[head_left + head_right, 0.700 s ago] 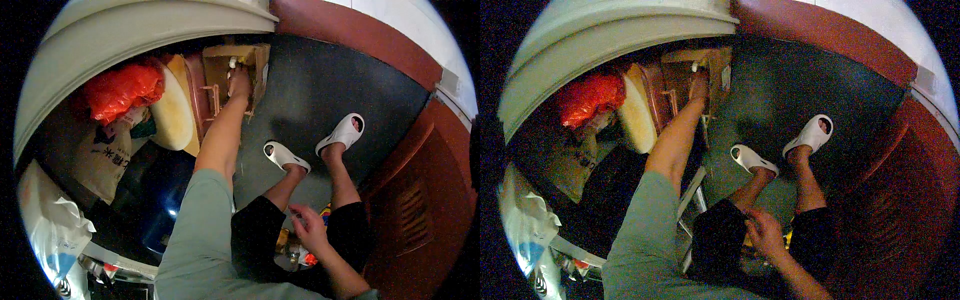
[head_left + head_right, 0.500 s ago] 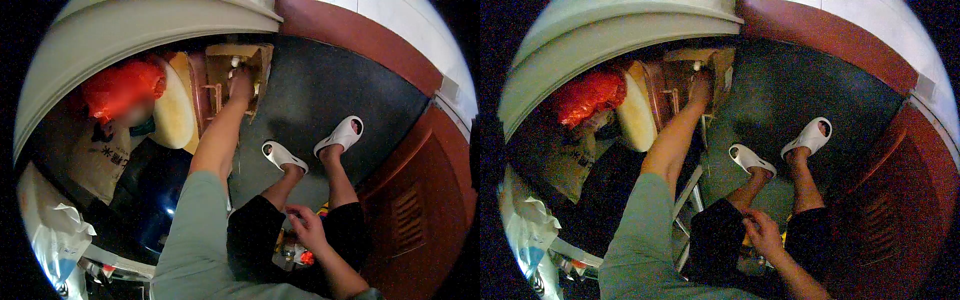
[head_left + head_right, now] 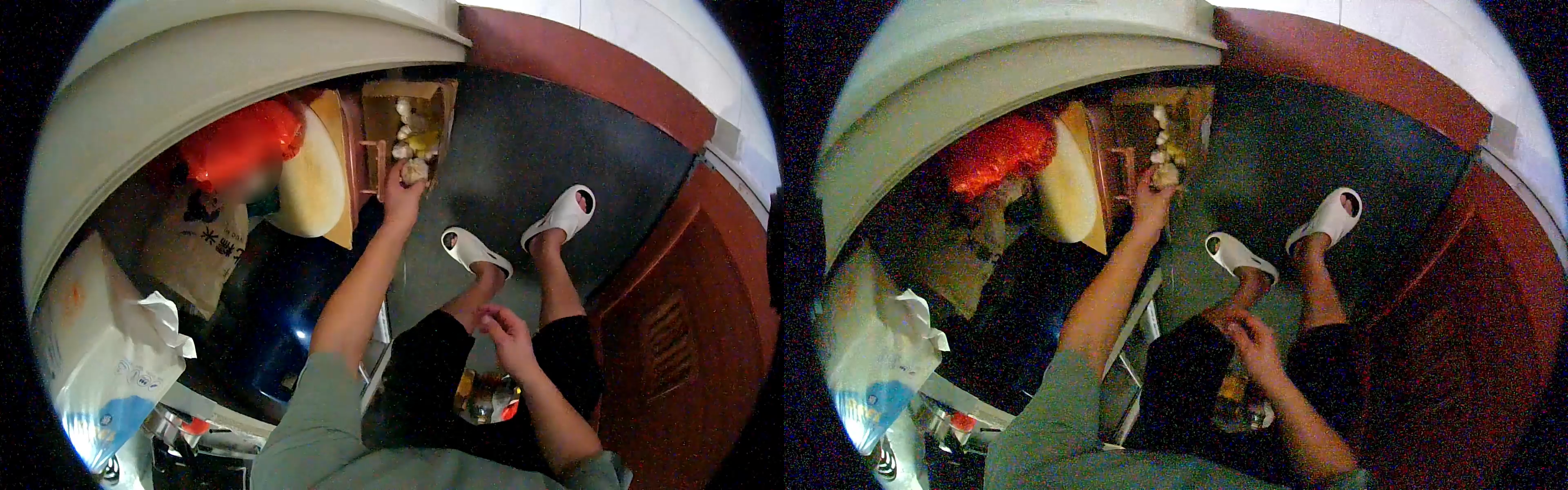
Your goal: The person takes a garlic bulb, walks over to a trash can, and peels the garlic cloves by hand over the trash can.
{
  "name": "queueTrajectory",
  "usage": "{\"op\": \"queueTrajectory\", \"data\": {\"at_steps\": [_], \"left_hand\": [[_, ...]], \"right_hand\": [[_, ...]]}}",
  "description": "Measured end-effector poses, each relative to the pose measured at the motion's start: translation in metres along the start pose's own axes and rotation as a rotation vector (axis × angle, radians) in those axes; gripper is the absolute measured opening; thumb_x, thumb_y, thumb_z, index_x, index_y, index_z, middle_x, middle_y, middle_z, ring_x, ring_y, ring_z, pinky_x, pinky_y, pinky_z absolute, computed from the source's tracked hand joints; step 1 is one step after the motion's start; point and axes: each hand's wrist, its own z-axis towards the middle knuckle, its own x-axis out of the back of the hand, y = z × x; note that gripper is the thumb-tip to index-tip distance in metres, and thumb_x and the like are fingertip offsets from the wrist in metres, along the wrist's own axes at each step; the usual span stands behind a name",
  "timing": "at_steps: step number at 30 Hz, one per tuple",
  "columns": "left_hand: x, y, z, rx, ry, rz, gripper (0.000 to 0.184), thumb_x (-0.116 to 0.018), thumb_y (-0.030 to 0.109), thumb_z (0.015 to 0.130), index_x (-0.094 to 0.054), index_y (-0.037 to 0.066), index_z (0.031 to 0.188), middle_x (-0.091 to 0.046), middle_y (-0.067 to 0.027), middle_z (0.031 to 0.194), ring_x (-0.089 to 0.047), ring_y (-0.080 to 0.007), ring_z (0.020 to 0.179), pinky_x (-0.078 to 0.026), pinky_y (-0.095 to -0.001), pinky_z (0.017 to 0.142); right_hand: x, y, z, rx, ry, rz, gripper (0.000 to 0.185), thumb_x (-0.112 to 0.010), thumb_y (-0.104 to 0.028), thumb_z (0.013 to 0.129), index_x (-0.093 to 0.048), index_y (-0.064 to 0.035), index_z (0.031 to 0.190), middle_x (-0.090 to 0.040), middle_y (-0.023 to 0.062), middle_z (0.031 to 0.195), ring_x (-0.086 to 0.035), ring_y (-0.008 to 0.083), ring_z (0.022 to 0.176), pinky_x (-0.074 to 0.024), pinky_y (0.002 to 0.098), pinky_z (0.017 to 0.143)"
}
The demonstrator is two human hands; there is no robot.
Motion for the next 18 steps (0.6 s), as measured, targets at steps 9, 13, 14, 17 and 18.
{"op": "queueTrajectory", "data": {"at_steps": [9, 13, 14, 17, 18], "left_hand": [[0.038, 0.147, -0.142, -0.289, -0.166, -0.249, 0.065, -0.065, -0.003, 0.087, -0.037, 0.007, 0.145, -0.052, -0.0084, 0.132, -0.054, -0.0195, 0.120, -0.044, -0.0330, 0.102], [0.078, 0.215, -0.207, -0.175, -0.303, -0.381, 0.070, -0.063, -0.004, 0.088, -0.033, 0.010, 0.150, -0.055, -0.0054, 0.129, -0.056, -0.0136, 0.111, -0.047, -0.0259, 0.090], [0.088, 0.226, -0.220, -0.192, -0.311, -0.388, 0.070, -0.063, -0.004, 0.088, -0.033, 0.010, 0.150, -0.055, -0.0054, 0.129, -0.056, -0.0136, 0.111, -0.047, -0.0259, 0.090], [0.108, 0.257, -0.254, -0.235, -0.377, -0.490, 0.068, -0.063, -0.002, 0.089, -0.035, 0.011, 0.149, -0.056, -0.0039, 0.127, -0.056, -0.0113, 0.106, -0.047, -0.0230, 0.080], [0.115, 0.266, -0.268, -0.203, -0.393, -0.537, 0.067, -0.063, -0.003, 0.087, -0.038, 0.011, 0.148, -0.056, -0.0044, 0.127, -0.057, -0.0142, 0.108, -0.047, -0.0259, 0.087]], "right_hand": [[0.008, 0.026, -0.004, 0.124, 0.130, -0.095, 0.029, -0.058, -0.015, 0.098, -0.061, 0.0015, 0.120, -0.068, 0.0070, 0.109, -0.062, 0.0158, 0.097, -0.0488, 0.0301, 0.085], [0.016, 0.005, -0.052, 0.162, 0.144, -0.168, 0.028, -0.060, -0.017, 0.096, -0.063, 0.0003, 0.118, -0.068, 0.0090, 0.108, -0.063, 0.0180, 0.098, -0.0487, 0.0310, 0.088], [0.016, -0.010, -0.069, 0.141, 0.150, -0.194, 0.028, -0.063, -0.019, 0.094, -0.066, -0.0005, 0.115, -0.069, 0.0117, 0.110, -0.064, 0.0209, 0.100, -0.0488, 0.0325, 0.092], [0.014, -0.030, -0.101, 0.251, 0.229, -0.146, 0.027, -0.063, -0.019, 0.094, -0.066, 0.0004, 0.113, -0.069, 0.0115, 0.108, -0.064, 0.0203, 0.100, -0.0488, 0.0317, 0.090], [0.012, -0.036, -0.114, 0.300, 0.254, -0.115, 0.028, -0.063, -0.019, 0.094, -0.066, 0.0007, 0.113, -0.069, 0.0112, 0.107, -0.064, 0.0199, 0.098, -0.0491, 0.0313, 0.089]]}}
